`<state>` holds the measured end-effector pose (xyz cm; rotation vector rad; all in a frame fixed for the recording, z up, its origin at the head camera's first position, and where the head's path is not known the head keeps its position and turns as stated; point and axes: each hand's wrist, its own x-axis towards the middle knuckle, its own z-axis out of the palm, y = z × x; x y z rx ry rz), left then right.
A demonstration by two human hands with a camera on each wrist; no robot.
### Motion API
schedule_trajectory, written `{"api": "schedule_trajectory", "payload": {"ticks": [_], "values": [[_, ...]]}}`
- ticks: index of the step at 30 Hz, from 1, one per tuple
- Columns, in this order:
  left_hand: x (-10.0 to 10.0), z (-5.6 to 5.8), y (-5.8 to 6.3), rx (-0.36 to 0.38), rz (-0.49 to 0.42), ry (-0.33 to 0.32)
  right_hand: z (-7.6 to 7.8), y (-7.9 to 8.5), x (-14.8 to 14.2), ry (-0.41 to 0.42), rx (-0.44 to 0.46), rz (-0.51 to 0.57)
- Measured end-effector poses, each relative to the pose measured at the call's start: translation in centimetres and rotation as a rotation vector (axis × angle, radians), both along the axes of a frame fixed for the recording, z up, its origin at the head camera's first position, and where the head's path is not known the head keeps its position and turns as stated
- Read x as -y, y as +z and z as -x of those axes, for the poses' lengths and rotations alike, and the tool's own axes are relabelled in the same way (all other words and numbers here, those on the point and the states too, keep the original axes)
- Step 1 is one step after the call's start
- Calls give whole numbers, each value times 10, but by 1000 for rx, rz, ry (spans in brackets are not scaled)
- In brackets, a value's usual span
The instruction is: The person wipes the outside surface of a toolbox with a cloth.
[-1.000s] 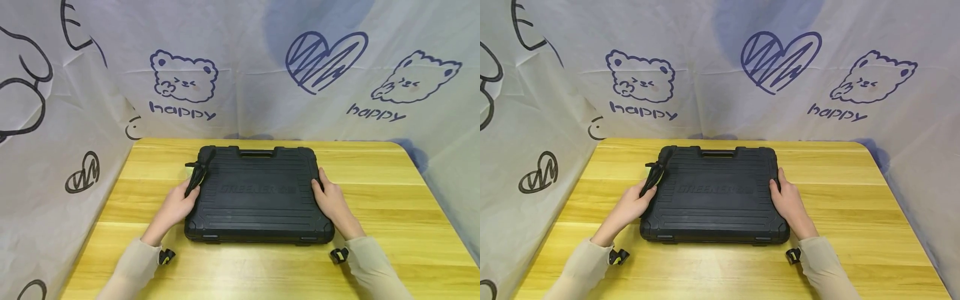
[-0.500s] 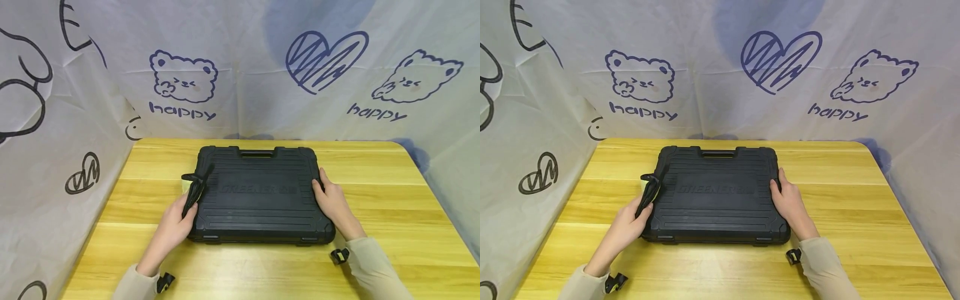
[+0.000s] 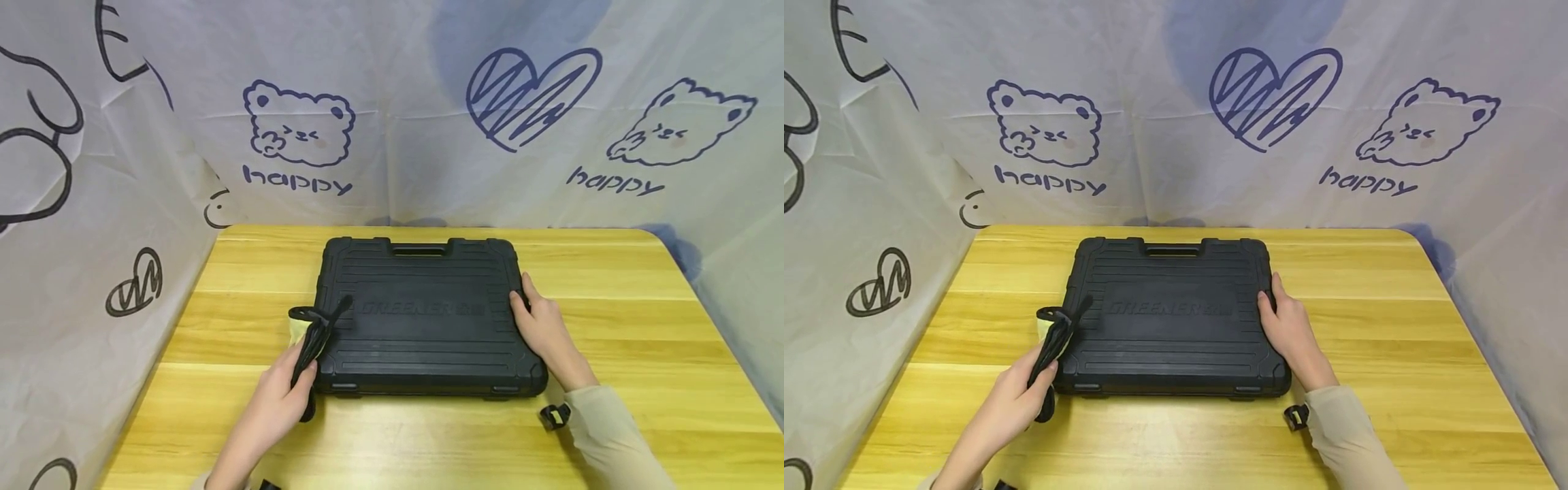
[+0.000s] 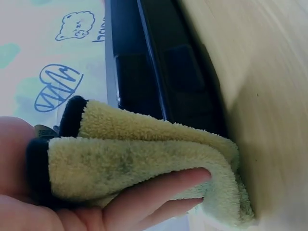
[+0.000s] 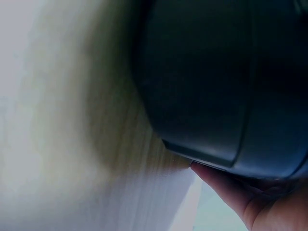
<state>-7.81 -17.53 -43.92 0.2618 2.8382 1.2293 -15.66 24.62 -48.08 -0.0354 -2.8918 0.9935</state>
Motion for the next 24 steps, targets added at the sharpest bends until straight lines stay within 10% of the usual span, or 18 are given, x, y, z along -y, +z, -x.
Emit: {"api": "schedule_trajectory", "payload": {"ticks": [10,24], "values": [[0,8,4,102,-21,62,0,-1,-2,-6,4,-9],[12,68,5,184,-64,37,1,0,-1,5,8,-18]]}}
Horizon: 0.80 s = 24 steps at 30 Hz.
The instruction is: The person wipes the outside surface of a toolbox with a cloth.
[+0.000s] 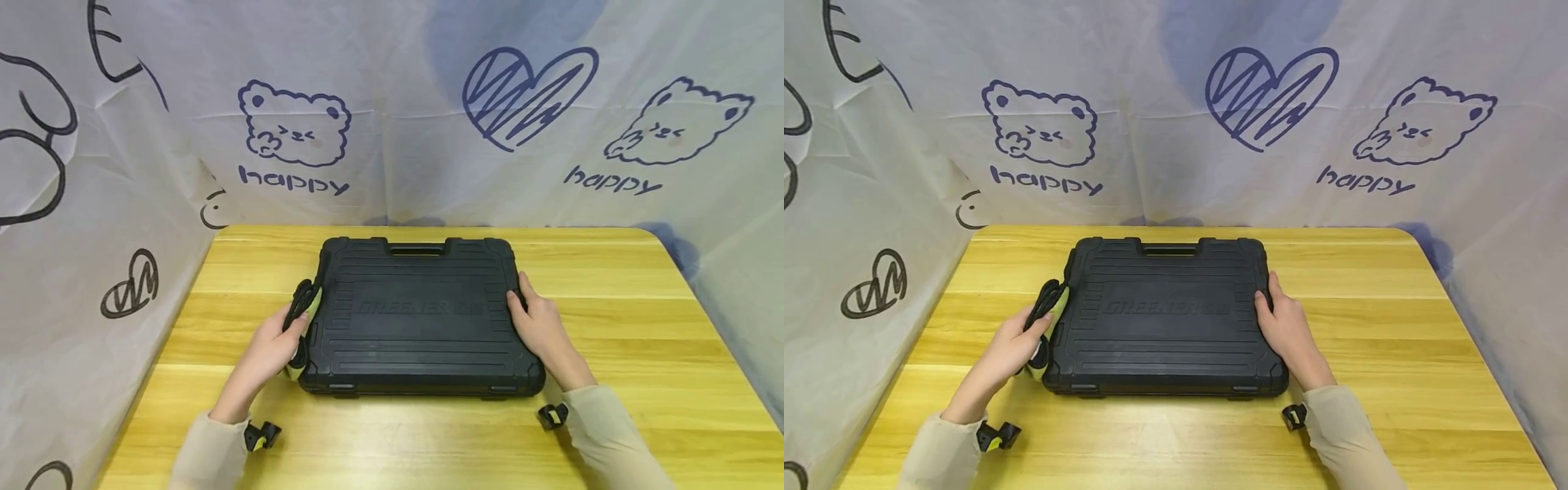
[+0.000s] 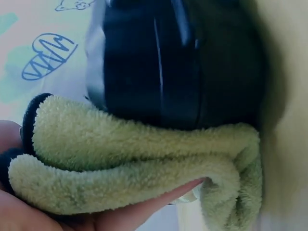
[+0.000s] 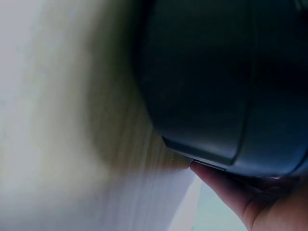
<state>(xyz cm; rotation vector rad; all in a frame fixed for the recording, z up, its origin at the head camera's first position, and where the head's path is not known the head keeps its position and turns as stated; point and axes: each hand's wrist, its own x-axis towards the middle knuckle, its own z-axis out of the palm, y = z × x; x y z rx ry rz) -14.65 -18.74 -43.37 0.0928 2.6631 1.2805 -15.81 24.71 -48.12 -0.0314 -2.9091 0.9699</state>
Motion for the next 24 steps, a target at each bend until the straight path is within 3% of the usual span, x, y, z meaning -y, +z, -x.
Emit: {"api": "schedule_trajectory", "payload": {"ticks": [5,9,14,24], "values": [[4,28,1,28,-74,-9,2,0,1,20,-13,-27],[9,50,1,95,-151,-29,1,1,2,32,-6,-27],[9,76,1,135,-166,-32,1,1,2,23,-4,-21],[-9,124,-3,36,-175,8,0,1,0,16,-13,-25]]}}
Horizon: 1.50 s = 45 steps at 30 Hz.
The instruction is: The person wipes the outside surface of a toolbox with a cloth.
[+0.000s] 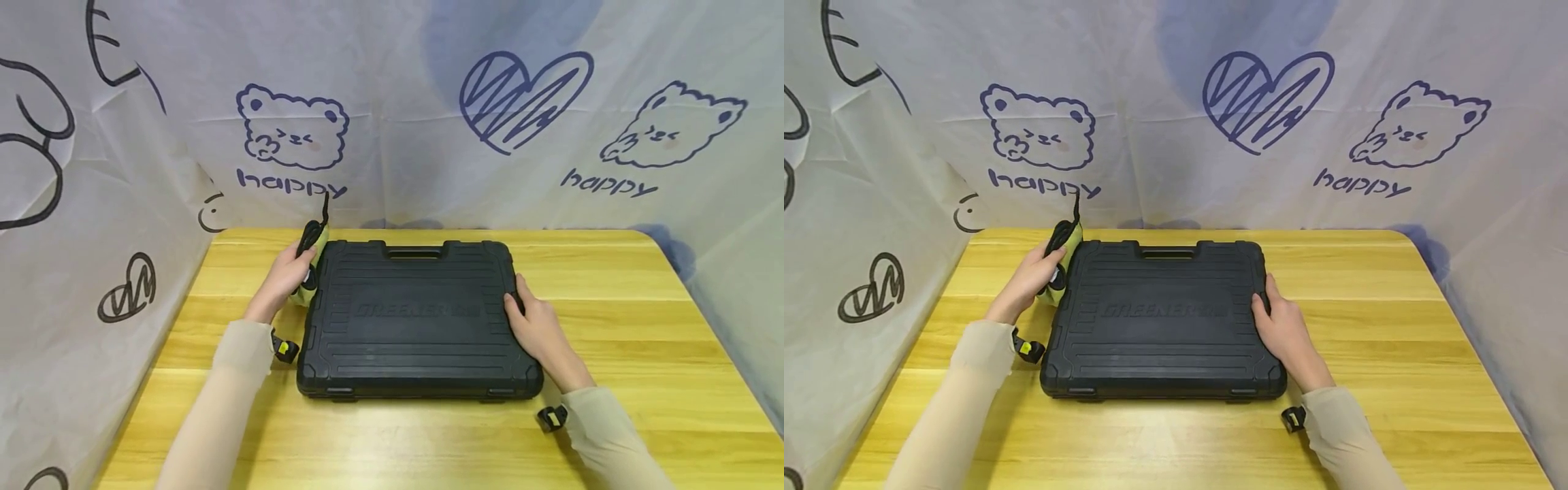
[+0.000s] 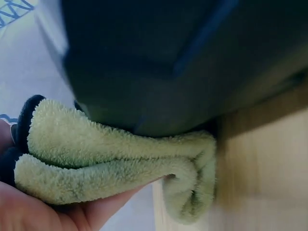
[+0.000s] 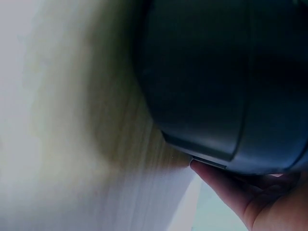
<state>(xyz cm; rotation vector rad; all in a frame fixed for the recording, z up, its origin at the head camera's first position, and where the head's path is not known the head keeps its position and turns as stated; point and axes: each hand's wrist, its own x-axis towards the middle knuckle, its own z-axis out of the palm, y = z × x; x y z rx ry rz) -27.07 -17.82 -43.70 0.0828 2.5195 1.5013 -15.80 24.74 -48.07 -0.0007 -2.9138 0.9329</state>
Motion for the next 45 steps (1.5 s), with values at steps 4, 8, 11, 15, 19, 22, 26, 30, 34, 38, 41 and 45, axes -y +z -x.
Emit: {"api": "schedule_trajectory", "payload": {"ticks": [4,8,11,15,19,22,26,30,34,38,41,45], "values": [[-5,14,0,-6,11,-25,-1,0,-1,-8,0,3],[-7,20,1,6,18,-59,-1,0,-1,-9,-10,9],[-6,16,2,5,45,-80,-1,0,0,-8,-14,14],[-2,5,0,-37,47,-99,-1,0,0,-10,-12,16],[3,-12,-3,-48,23,-106,-1,0,-1,-10,0,20],[5,-26,-3,-33,34,-104,-1,0,-1,-10,2,25],[5,-46,-2,-41,60,-91,0,1,-2,-12,-5,24],[5,-64,-2,-82,105,-70,0,1,0,-12,-4,17],[6,-84,-5,-143,161,-40,0,0,1,-14,-12,20],[6,-107,-8,-180,178,-20,0,-1,1,-16,-7,28],[7,-124,-9,-189,181,-10,0,-1,1,-15,-1,30],[9,-145,-8,-194,203,-13,0,-1,1,-14,-4,31]]}}
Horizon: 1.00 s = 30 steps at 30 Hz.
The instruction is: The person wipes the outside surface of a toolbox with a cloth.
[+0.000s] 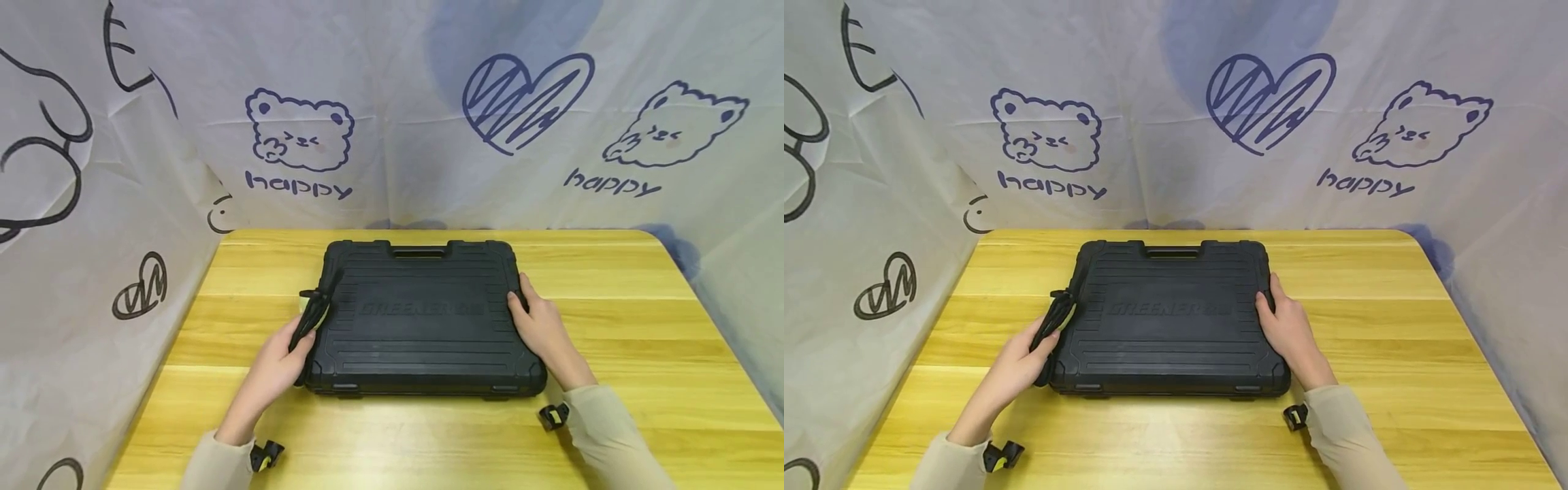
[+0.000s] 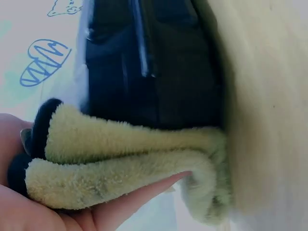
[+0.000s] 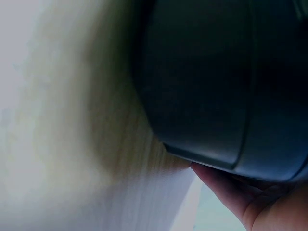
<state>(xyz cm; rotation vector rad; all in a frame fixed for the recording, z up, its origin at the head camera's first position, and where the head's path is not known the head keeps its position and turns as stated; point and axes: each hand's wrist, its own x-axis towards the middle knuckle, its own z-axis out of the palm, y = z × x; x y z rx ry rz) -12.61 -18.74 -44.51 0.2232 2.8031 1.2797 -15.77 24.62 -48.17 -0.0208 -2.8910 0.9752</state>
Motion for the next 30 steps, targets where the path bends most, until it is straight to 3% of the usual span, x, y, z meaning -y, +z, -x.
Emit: {"api": "schedule_trajectory", "payload": {"ticks": [7,11,16,19,22,24,26,28,30], "values": [[3,-28,13,11,83,-9,-1,0,0,-22,-9,-4],[11,-40,28,81,46,-10,-3,3,3,-40,-24,-50],[26,-48,50,153,-133,12,-6,10,7,-28,-31,-155],[28,-54,58,171,-328,59,-9,18,14,-8,-87,-184],[24,-60,64,177,-563,116,-20,31,29,20,-189,-146],[19,-64,66,173,-739,109,-30,43,43,57,-222,-78],[13,-66,65,171,-883,76,-42,56,59,127,-176,77],[5,-67,63,178,-1030,-15,-54,67,77,236,-25,334],[-6,-66,60,204,-1168,-140,-64,76,93,349,188,672]]}}
